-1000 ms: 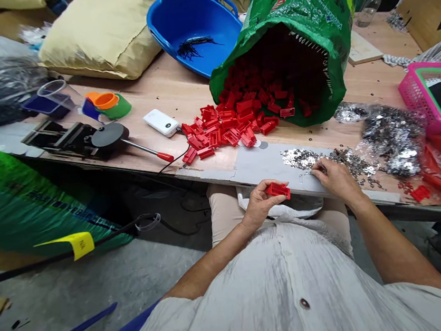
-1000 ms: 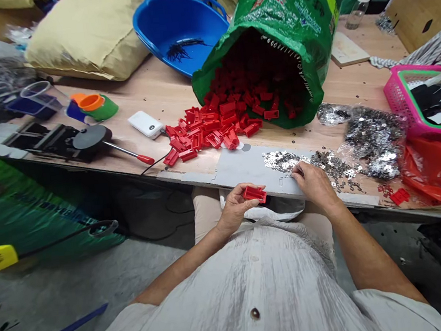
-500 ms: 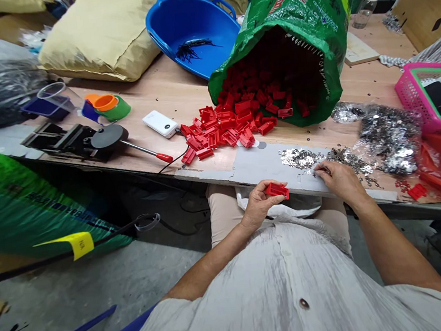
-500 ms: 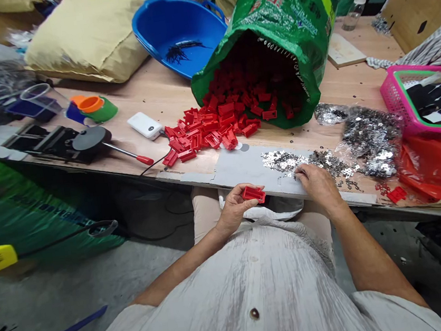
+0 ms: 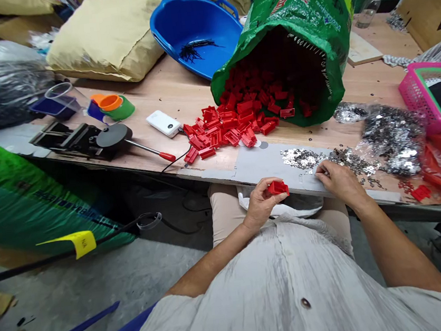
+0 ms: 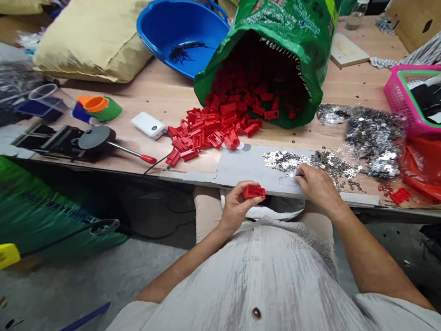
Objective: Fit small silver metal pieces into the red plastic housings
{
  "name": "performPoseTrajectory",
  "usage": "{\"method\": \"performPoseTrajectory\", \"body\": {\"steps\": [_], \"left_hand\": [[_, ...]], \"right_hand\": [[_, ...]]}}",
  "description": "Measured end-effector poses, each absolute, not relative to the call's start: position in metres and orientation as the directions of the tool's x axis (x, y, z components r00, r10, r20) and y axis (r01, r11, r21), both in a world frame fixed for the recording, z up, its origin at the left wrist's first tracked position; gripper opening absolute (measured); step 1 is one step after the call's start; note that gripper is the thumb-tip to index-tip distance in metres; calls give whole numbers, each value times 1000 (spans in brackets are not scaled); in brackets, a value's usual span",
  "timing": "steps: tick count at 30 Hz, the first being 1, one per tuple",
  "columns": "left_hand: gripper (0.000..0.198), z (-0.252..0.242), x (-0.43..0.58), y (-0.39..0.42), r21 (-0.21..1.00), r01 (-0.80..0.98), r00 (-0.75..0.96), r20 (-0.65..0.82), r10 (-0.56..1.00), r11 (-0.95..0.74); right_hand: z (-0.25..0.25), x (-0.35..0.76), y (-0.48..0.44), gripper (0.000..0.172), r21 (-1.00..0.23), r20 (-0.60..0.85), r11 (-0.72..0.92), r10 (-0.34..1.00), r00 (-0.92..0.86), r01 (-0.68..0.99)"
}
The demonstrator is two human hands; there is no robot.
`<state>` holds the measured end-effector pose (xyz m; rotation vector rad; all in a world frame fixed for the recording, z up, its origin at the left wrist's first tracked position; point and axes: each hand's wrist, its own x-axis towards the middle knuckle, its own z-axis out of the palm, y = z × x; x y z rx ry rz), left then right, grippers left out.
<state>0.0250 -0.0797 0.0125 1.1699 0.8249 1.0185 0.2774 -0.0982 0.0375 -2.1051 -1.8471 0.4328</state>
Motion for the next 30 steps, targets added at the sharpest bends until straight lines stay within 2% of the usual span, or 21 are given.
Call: {"method": "performPoseTrajectory", "body": {"steps": [2, 5, 8, 10, 13, 19, 23, 26, 30], "left_hand": [[33, 15, 25, -79, 991, -111, 287, 105, 952, -76], [33, 18, 26, -80, 970, -10, 254, 237, 938, -243], [33, 22, 28, -80, 923, 49, 247, 358, 900, -381], [34, 24, 29, -80, 884, 81, 255, 427, 867, -460], [33, 26, 30, -80, 840, 112, 266, 490, 830, -531], [29, 26, 30, -79, 819, 137, 247, 516, 820, -557], [29, 25, 31, -79, 814, 132, 254, 524, 813, -566], [29, 26, 31, -79, 838, 118, 256, 493, 831, -534], [31, 27, 29, -78, 928, 65, 246, 342, 907, -368]], "right_hand": [[38, 272, -100, 9, -587, -9, -115, 991, 136, 801], [38, 252, -103, 19, -844, -11, -61, 995, 98, 533], [36, 224, -105, 21, -943, -34, -54, 997, 66, 329], [34, 208, -106, 22, -964, -26, -46, 997, 79, 261], [30, 196, -105, 22, -968, 11, -16, 994, 107, 251], [26, 194, -106, 22, -956, 51, 22, 994, 92, 291], [30, 194, -107, 22, -961, 22, 5, 998, 58, 276], [32, 195, -106, 23, -965, -7, -18, 999, 43, 262], [35, 195, -106, 26, -971, -21, -30, 999, 43, 238]]}}
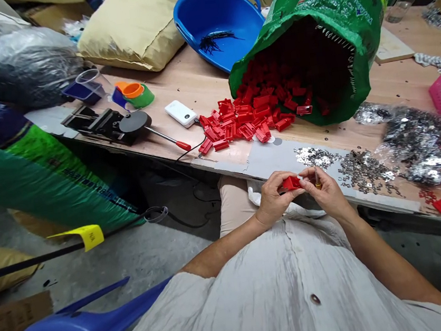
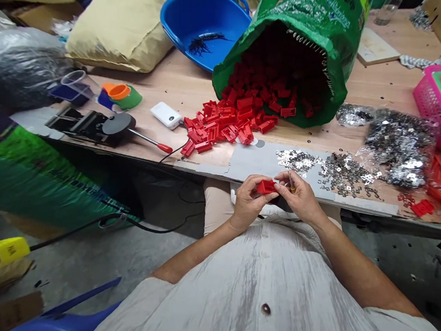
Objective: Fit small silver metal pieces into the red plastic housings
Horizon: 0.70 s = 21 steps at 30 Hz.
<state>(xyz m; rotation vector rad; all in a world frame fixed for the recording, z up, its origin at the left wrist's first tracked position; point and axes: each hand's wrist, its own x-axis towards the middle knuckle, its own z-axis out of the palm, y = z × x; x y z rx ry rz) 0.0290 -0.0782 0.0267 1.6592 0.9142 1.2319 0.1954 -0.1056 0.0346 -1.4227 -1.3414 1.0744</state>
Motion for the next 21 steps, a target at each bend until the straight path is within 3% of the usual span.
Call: {"method": "performPoseTrajectory", "body": {"steps": [5, 10, 16, 21], "left_hand": [[37, 22, 28, -78, 993, -30, 262, 114, 958, -111], [45, 20, 30, -79, 976, -197, 306, -25, 952, 89], [58, 21, 31, -79, 915, -345, 400, -60, 915, 210], [65, 20, 29, -78, 881, -407, 421, -53, 906, 240]], "right_hand": [[36, 197, -108, 28, -973, -34, -44, 998, 48, 228], [40, 200, -110, 27, -966, -34, -42, 999, 37, 255], [49, 205, -115, 24, -953, -26, -22, 1000, -8, 303], [55, 210, -118, 19, -881, 50, 96, 993, -111, 463]]}}
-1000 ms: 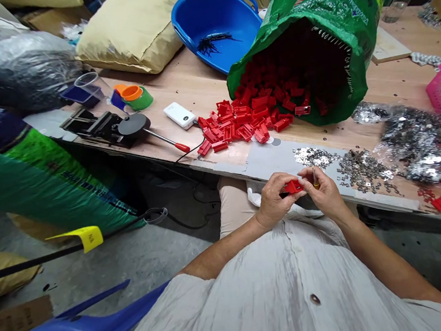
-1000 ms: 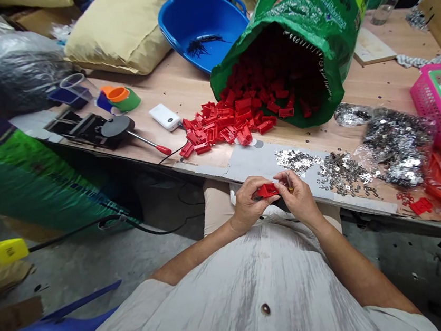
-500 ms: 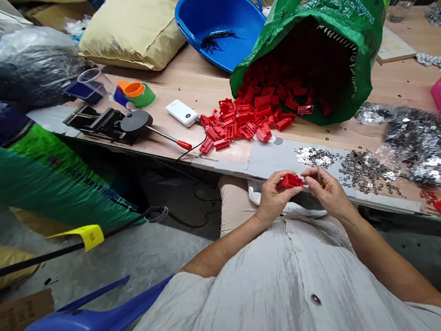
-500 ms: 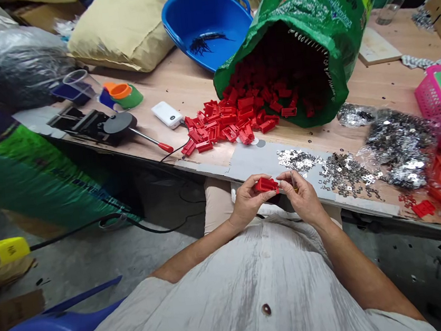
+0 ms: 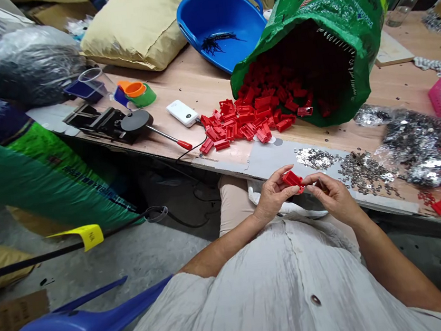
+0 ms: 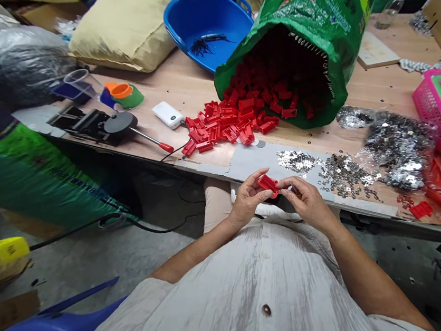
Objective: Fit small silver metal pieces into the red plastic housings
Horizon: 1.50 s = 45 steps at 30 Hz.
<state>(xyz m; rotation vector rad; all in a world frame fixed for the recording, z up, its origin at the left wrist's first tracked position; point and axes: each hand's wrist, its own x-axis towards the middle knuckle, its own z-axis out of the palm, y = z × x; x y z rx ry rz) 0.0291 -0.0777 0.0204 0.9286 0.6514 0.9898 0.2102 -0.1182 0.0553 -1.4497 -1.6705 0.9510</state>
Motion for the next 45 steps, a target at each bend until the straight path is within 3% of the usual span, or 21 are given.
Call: {"method": "performPoseTrajectory", "body": {"steps": [5, 9, 13, 19, 27, 32, 38, 45], "left_hand": [[66, 19, 28, -77, 865, -408, 450, -88, 889, 292], [61, 18, 28, -76, 864, -401, 459, -98, 883, 305], [57, 18, 27, -75, 877, -389, 472, -74, 879, 283], [56, 23, 27, -76, 893, -388, 478, -17, 878, 229], [53, 23, 29, -80, 964, -258, 461, 70, 885, 58], [42, 16, 22, -59, 982, -113, 451, 184, 874, -148], [34, 7, 10, -27, 939, 190, 468, 170, 868, -286], [40, 5, 9, -12, 897, 236, 585, 176, 792, -374]], "right_hand": [[58, 214, -116, 15, -805, 188, 295, 950, -250, 515], [59, 213, -114, 14, -792, 213, 322, 942, -259, 519], [57, 213, -115, 14, -824, 139, 239, 964, -225, 514], [48, 214, -117, 24, -943, -39, 1, 993, -112, 333], [42, 203, -107, 37, -978, -98, -83, 993, -69, 190], [34, 208, -105, 33, -925, -37, -3, 996, -84, 380], [22, 214, -104, 36, -732, 145, 169, 985, -90, 661], [23, 210, -96, 26, -627, 149, 181, 983, -111, 758]]}}
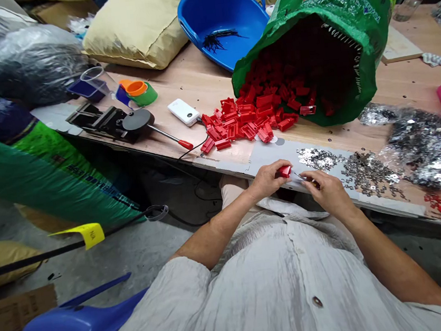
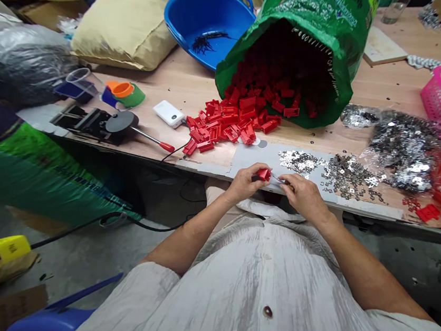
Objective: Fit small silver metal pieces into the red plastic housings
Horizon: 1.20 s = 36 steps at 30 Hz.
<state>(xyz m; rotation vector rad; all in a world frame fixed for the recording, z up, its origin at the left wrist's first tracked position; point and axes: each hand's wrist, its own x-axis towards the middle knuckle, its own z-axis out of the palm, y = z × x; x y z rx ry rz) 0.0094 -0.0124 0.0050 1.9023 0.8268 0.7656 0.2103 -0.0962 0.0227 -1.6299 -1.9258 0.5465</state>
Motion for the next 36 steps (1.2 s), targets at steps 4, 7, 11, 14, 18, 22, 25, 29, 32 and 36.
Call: {"method": "performPoseTrajectory", "body": {"steps": [4, 7, 11, 14, 18, 22, 25, 29, 32, 36], "left_hand": [[39, 6, 8, -9, 902, 207, 621, 178, 763, -379], [41, 7, 8, -7, 908, 201, 624, 170, 763, -367], [38, 7, 8, -5, 914, 197, 628, 160, 762, -355], [37, 8, 8, -4, 916, 208, 631, 143, 762, -344], [36, 11, 8, -4, 914, 251, 629, 96, 771, -319], [35, 13, 8, -5, 915, 262, 634, 77, 769, -307], [35, 15, 8, -5, 919, 257, 635, 72, 769, -299], [35, 15, 7, -5, 920, 261, 633, 67, 771, -294], [35, 14, 8, -5, 915, 274, 625, 64, 778, -295], [32, 11, 10, -8, 907, 294, 604, 69, 794, -302]], "right_hand": [[18, 210, -90, 23, -606, 134, 203, 979, -152, 769], [14, 210, -87, 22, -619, 144, 222, 975, -169, 753], [12, 209, -84, 22, -605, 156, 245, 970, -189, 757], [12, 209, -84, 21, -578, 168, 256, 967, -194, 775], [12, 209, -84, 21, -554, 176, 269, 963, -205, 788], [12, 209, -83, 21, -546, 187, 277, 960, -207, 791], [12, 208, -83, 20, -525, 191, 285, 958, -215, 802], [13, 206, -84, 20, -477, 193, 291, 955, -224, 829], [15, 202, -86, 20, -428, 187, 288, 956, -228, 857], [16, 189, -90, 23, -348, 170, 248, 965, -200, 904]]}}
